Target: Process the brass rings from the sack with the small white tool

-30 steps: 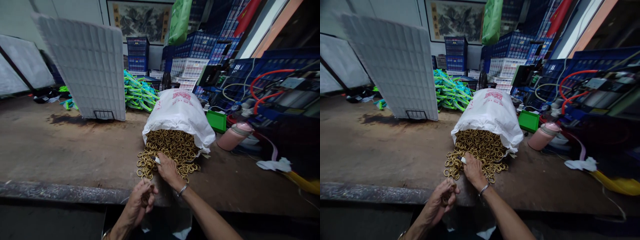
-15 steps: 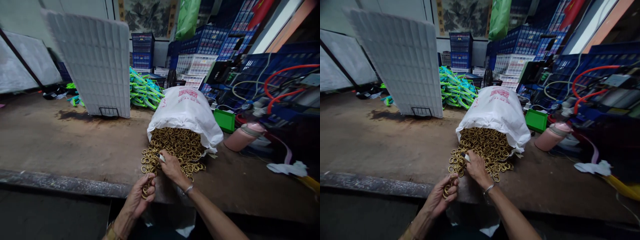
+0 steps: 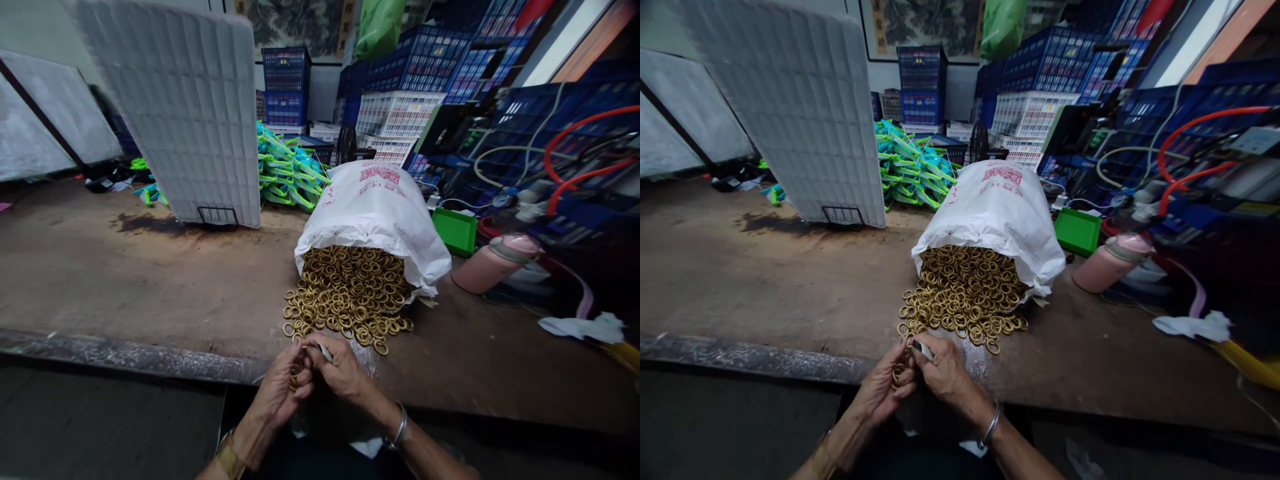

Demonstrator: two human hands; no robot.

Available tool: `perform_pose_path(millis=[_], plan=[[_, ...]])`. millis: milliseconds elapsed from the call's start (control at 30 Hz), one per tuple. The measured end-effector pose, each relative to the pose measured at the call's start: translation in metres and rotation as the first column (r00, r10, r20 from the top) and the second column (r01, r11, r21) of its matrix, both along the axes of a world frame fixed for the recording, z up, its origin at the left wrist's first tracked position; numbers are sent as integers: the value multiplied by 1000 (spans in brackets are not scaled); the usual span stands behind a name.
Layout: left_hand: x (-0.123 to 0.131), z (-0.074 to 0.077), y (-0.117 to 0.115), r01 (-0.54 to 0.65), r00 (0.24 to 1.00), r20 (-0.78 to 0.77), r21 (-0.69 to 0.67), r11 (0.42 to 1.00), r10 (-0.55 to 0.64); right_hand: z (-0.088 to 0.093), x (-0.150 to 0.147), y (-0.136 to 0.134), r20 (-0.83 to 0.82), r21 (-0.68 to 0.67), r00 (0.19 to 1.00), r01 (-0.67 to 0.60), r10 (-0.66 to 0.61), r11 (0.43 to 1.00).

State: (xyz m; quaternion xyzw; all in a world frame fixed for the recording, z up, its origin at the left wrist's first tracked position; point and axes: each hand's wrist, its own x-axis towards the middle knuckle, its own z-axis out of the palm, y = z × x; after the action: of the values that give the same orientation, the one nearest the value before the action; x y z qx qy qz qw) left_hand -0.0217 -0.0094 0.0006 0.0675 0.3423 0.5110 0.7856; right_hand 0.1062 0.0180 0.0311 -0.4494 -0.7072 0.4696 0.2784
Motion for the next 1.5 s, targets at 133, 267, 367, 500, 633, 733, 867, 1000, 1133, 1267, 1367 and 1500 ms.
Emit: perform_pose_path(millis=[133, 267, 367, 500, 633, 733, 867, 1000, 1133, 1267, 1367, 1500], plan=[[-1, 8, -3, 7, 997, -73, 68, 998, -2, 0, 3, 0, -29, 105, 1000, 11, -8, 994], [0, 12, -8, 0, 982, -188, 167, 986, 31, 0, 4, -1, -8, 113, 998, 62, -61, 992], [3, 12, -9, -26, 961, -263, 203, 979, 80, -2, 3, -1, -5, 67, 996, 87, -87, 994], [8, 11, -6, -55, 908, -396, 209, 976, 136, -7, 0, 1, -20, -11, 991, 134, -135, 991], [10, 12, -6, -38, 870, -474, 204, 978, 133, -6, -2, 3, 7, -34, 983, 181, -181, 983], [11, 12, -6, -37, 853, -505, 192, 981, 131, -5, -2, 3, 51, -7, 977, 210, -209, 978], [9, 9, -6, -26, 835, -538, 177, 984, 119, -8, -3, 3, 111, 19, 964, 242, -243, 970], [9, 8, -5, 25, 819, -569, 169, 985, 76, -10, -2, 2, 102, -13, 968, 234, -231, 972], [9, 13, -7, 98, 794, -606, 209, 973, 51, -9, -3, 1, 77, -46, 970, 234, -230, 971], [8, 16, -8, 114, 821, -569, 228, 967, 38, -8, -3, 1, 17, -119, 982, 191, -190, 974], [6, 14, -9, 138, 855, -518, 241, 961, 7, -6, -3, 1, -12, -154, 982, 185, -189, 971], [4, 11, -10, 153, 880, -475, 262, 953, -10, -4, -3, 0, -54, -177, 982, 167, -179, 970]])
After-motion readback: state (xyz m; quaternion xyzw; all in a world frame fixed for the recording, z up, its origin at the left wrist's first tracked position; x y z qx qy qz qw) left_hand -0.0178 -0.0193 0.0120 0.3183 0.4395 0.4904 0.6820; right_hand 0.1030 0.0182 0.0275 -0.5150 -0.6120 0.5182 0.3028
